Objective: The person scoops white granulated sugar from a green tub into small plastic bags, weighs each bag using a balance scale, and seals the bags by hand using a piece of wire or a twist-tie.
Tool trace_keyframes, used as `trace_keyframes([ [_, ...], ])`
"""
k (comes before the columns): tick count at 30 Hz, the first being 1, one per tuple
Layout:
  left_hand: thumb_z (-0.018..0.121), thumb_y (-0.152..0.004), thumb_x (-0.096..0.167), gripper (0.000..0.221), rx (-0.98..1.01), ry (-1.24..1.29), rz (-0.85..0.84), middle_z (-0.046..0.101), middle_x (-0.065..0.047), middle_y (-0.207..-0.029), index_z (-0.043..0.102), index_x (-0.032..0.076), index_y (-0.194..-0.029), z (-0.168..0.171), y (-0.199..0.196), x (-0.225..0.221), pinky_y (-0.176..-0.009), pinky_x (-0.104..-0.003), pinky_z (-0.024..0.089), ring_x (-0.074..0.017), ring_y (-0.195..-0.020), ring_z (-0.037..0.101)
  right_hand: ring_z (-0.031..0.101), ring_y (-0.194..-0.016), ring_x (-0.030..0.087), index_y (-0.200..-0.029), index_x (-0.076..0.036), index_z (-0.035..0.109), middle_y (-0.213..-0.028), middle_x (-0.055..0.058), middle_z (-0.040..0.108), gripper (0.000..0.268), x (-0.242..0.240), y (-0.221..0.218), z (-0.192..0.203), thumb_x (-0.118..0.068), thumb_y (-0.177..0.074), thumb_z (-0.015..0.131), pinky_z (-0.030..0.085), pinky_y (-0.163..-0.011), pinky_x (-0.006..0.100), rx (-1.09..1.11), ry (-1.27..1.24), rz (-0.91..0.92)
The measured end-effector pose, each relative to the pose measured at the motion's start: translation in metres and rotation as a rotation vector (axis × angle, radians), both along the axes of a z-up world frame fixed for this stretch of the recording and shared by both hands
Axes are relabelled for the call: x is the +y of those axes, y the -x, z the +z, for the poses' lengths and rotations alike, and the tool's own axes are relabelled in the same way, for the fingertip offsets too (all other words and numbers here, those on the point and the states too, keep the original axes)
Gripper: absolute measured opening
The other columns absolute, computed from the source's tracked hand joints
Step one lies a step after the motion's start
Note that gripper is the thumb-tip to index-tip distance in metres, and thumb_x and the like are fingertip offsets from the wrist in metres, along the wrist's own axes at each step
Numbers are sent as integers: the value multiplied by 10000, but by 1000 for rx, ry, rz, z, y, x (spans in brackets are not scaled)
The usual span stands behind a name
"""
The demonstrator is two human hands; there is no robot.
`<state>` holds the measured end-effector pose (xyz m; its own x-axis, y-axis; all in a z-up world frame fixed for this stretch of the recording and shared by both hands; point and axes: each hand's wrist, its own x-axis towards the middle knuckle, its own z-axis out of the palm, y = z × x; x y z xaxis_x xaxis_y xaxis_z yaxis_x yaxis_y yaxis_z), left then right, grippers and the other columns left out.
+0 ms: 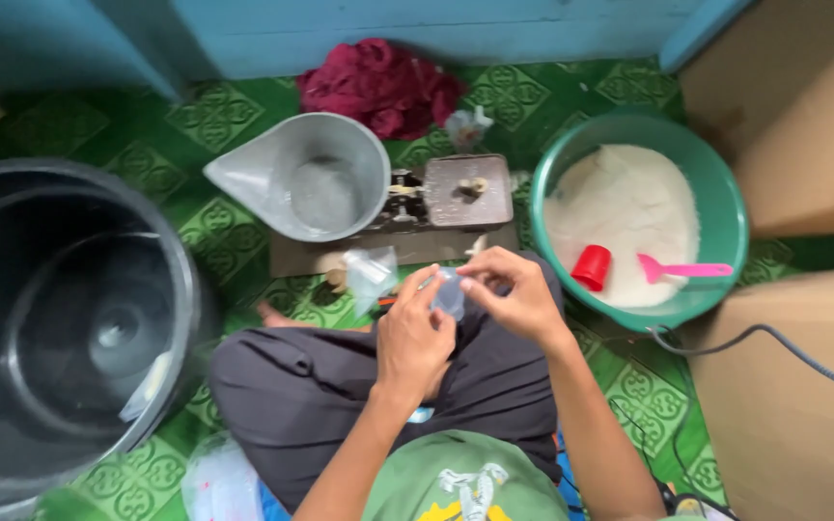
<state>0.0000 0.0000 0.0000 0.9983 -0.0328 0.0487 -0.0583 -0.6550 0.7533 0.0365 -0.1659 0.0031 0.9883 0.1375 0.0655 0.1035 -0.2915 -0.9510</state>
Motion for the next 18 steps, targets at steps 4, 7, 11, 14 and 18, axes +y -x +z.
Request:
trace_keyframes([
  [4,568,-716,112,475,46,-29,-51,625,45,-1259,691,95,-1174,-9,3,-18,-685,-451,590,-285,-902,707,638,-714,197,-728,-46,721,-831,118,687,240,-57,-28,-60,-161,-926,649,524,-682,310,-20,-30,-96],
  [7,567,-716,128,471,102,-37,-81,624,84,-1273,692,116,-1170,-9,6,-28,-709,-441,595,-259,-868,714,625,-657,145,-890,-98,713,-715,65,691,157,-111,-49,-109,-234,-954,666,488,-603,268,30,59,-348],
  [11,570,-718,106,470,212,2,-105,622,97,-1294,695,134,-1170,-7,7,-36,-718,-401,561,-201,-726,694,673,-881,225,-1122,-115,673,-1054,87,697,301,-180,-61,-141,-167,-827,707,512,-780,339,61,442,-406],
  [14,550,-744,82,450,281,22,-112,613,127,-1306,698,163,-1161,-7,9,-39,-706,-349,526,-124,-569,645,553,-1081,288,-1239,-83,608,-1203,119,608,461,-224,-63,-163,-193,-792,622,469,-926,411,233,727,-275],
  [18,570,-743,65,439,340,13,-102,624,146,-1291,713,188,-1140,-8,12,-40,-661,-296,516,-106,-492,598,415,-1233,386,-1442,-50,398,-1369,160,456,980,-269,-60,-213,-437,-661,846,443,-958,526,446,1132,2],
])
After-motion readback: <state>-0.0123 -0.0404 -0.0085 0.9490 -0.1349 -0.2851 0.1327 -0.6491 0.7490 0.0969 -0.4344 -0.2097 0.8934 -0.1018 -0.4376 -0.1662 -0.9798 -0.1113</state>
